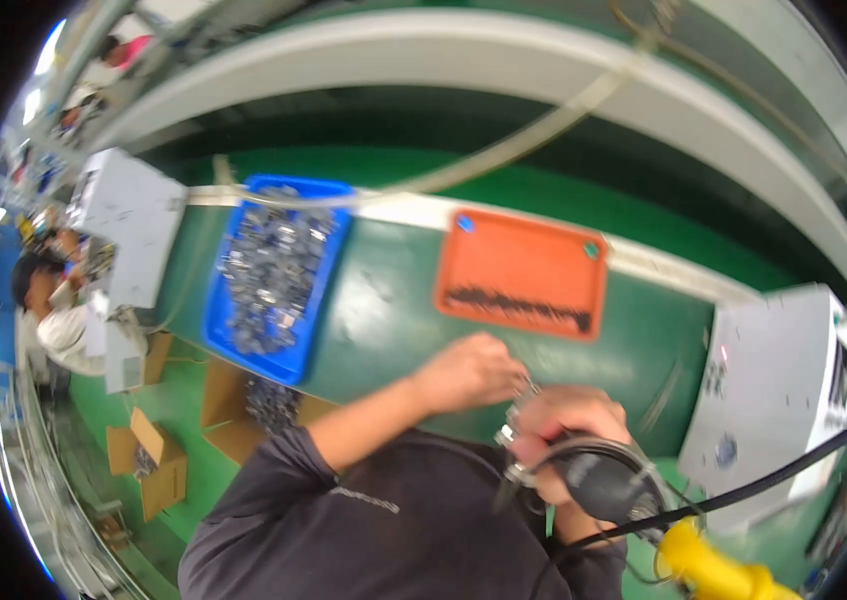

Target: The person assembles plastic components and metal parts using a handheld assembly tool at a factory workstation.

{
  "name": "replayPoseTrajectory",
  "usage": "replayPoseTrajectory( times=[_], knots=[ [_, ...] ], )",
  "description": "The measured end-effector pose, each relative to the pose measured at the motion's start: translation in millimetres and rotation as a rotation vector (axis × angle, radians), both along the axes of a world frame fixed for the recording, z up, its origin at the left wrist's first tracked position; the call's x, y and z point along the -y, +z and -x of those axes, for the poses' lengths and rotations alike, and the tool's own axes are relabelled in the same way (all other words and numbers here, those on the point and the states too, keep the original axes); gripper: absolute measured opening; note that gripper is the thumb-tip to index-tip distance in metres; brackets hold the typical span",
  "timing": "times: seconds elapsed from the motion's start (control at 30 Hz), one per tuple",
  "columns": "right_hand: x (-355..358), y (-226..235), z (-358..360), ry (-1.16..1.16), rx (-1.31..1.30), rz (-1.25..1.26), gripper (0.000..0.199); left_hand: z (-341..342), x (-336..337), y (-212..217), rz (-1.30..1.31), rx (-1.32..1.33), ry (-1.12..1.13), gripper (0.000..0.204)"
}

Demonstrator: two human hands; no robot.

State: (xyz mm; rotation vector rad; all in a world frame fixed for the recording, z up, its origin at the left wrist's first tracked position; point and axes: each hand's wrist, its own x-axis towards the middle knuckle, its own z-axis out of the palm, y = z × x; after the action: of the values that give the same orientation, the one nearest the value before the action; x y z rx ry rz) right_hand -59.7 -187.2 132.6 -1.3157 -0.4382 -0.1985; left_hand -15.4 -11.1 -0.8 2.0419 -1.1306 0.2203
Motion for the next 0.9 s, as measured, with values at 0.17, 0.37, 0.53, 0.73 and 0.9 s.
replayPoseTrajectory(
  times=[0.17, 0.37, 0.53, 0.73, 0.9],
  knots=[
    [12.4, -3.7, -1.2, -0.09, 0.055, -0.232, 0.028, 5.2, -10.4, -5.1, 0.027, -0.016, 0.038, 0.014],
    [38.2, 41.3, -8.3, 0.089, 0.316, -0.184, 0.03, 7.1, -90.6, 44.2, -0.001, 0.153, 0.409, 0.015],
    [34.2, 46.9, -27.6, 0.173, 0.254, -0.153, 0.032, 0.1, -198.1, 77.9, -0.098, 0.271, 1.051, 0.013],
    [12.3, 66.8, -54.0, 0.14, 0.051, -0.285, 0.032, 14.1, -261.0, 49.7, -0.067, 0.022, 1.258, 0.015],
    [12.6, 66.7, -69.5, 0.114, 0.051, -0.163, 0.029, -34.7, -305.0, 47.5, 0.132, -0.096, 1.121, 0.014]
  ],
)
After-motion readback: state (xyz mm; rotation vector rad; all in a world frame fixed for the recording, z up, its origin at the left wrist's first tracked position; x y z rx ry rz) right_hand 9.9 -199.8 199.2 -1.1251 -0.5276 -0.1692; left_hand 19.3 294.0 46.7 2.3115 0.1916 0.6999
